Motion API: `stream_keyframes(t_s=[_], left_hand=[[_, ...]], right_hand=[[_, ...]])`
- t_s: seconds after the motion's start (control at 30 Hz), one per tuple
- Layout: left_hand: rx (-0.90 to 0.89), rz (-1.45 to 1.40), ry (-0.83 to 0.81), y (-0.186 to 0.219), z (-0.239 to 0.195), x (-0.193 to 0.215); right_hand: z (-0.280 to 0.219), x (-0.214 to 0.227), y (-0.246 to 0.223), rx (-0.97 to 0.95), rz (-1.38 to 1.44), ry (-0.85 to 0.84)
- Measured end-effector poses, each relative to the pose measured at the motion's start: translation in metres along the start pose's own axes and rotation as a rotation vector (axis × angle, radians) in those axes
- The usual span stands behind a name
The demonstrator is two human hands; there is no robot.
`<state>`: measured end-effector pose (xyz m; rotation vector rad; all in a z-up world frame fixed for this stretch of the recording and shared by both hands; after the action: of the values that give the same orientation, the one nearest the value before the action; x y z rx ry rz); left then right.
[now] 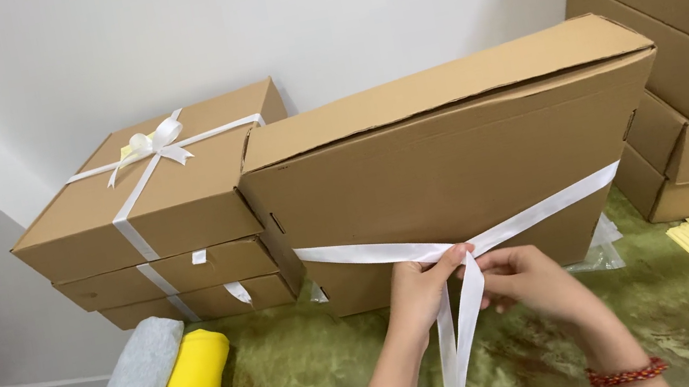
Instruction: The person places a yellow rolled item into a cardboard box, closes the lid, and ties a white ribbon around it in a bow. They then pick up a yellow sticky note and a pencil to write on the note.
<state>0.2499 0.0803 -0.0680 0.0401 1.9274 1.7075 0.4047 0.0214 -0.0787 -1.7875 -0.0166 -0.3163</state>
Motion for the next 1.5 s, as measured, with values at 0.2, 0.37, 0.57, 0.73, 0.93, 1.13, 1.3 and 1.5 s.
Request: stream_keyframes(t_s=[0.2, 0.37, 0.57, 0.73, 0.93, 1.13, 1.3, 1.5], left_hand=[[-0.022, 0.061, 0.051, 0.004, -0.004, -0.002], [-0.092, -0.001, 0.058, -0.009, 0.002, 0.003], [-0.027, -0.034, 0.038, -0.004, -0.007, -0.001], [0.008, 0.055, 0.058, -0.011, -0.003, 0.003], [-0.066, 0.025, 0.088, -0.022, 0.001, 0.008], [-0.054, 0.034, 0.086, -0.022, 0.002, 0.007], [-0.043, 0.026, 0.078, -0.024, 0.005, 0.007], [-0.033, 0.097, 0.096, -0.018, 0.000, 0.009]], right_hand=[[-0.030, 0.006, -0.033, -0.043, -0.185, 0.139], [-0.026, -0.024, -0.027, 0.036, -0.401, 0.332], [-0.017, -0.026, -0.011, 0.091, -0.434, 0.443], [-0.020, -0.023, -0.012, 0.065, -0.360, 0.435], [0.005, -0.018, 0.017, 0.122, -0.354, 0.421], [0.001, -0.023, 0.013, 0.084, 0.096, 0.305], [-0.010, -0.020, 0.001, 0.111, 0.025, 0.271], [0.006, -0.018, 0.026, 0.158, 0.159, 0.243]])
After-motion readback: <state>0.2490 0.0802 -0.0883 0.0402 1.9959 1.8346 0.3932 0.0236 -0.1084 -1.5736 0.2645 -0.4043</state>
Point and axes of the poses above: each hand's wrist, its own z-axis towards the middle knuckle, its own x-axis out of the back of the hand, y = z × x, the point moved 2 cm from there along z, towards the middle knuckle, and after that the axes turned 12 degrees about -z, right-handed, at the moved point
